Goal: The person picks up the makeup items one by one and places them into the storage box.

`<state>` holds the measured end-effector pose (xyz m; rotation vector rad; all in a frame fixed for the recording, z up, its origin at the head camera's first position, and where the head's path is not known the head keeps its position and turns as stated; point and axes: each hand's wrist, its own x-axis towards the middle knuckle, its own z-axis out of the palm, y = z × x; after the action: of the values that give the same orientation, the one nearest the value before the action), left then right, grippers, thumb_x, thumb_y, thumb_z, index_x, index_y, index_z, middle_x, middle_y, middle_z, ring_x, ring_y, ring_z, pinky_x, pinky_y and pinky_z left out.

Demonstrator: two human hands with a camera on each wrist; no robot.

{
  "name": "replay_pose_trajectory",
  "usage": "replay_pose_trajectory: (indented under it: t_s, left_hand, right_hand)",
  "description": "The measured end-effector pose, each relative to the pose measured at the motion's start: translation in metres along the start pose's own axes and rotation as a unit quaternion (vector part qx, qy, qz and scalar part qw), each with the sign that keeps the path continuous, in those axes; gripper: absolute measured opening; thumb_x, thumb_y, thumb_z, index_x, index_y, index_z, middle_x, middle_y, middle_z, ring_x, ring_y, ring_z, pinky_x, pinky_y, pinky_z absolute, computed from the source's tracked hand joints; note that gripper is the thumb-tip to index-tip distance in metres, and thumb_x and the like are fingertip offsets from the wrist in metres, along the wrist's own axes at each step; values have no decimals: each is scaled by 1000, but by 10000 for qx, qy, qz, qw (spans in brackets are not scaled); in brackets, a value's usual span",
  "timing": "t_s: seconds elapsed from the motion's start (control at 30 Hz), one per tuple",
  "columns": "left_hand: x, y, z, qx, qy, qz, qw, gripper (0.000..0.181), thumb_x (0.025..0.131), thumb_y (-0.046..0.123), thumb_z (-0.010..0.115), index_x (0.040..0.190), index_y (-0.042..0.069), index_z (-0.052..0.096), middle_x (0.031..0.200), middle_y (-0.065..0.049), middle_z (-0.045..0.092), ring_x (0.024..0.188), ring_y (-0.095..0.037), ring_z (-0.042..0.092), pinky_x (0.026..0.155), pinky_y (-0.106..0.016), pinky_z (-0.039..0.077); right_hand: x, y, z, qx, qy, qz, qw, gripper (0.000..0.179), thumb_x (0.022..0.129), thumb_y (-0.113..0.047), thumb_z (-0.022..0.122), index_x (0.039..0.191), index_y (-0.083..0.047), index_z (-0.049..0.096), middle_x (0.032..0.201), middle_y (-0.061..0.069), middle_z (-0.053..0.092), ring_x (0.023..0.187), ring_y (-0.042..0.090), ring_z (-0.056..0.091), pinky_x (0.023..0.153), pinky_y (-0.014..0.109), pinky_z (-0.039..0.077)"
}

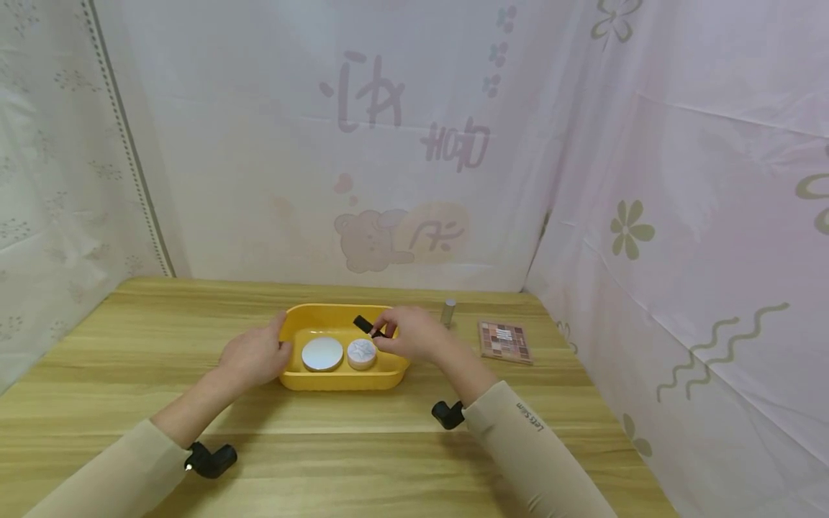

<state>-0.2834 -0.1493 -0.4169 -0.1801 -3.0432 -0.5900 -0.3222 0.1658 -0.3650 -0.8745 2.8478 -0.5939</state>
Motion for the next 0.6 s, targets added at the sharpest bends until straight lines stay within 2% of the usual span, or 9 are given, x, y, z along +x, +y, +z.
replay_pose_trajectory:
  t_s: [0.27,0.6]
  left_hand:
    - [0,0,0,-17,12,17,10000,71,105,23,47,169,-5,33,59,-5,55,50,-19,44,46,-31,33]
    - [-1,1,0,-22,18,30,10000,71,105,23,48,169,-5,33,58,-4,54,50,-18,43,46,-31,32]
  right_hand:
    - [1,0,1,-188,-429,-299,9985,12,101,-32,77,111,-27,82,96,-11,72,84,11,61,72,30,50]
    - [5,2,7,-573,-732,-642,9936,17,99,-33,78,112,-25,86,96,-12,72,89,7,61,81,31,52]
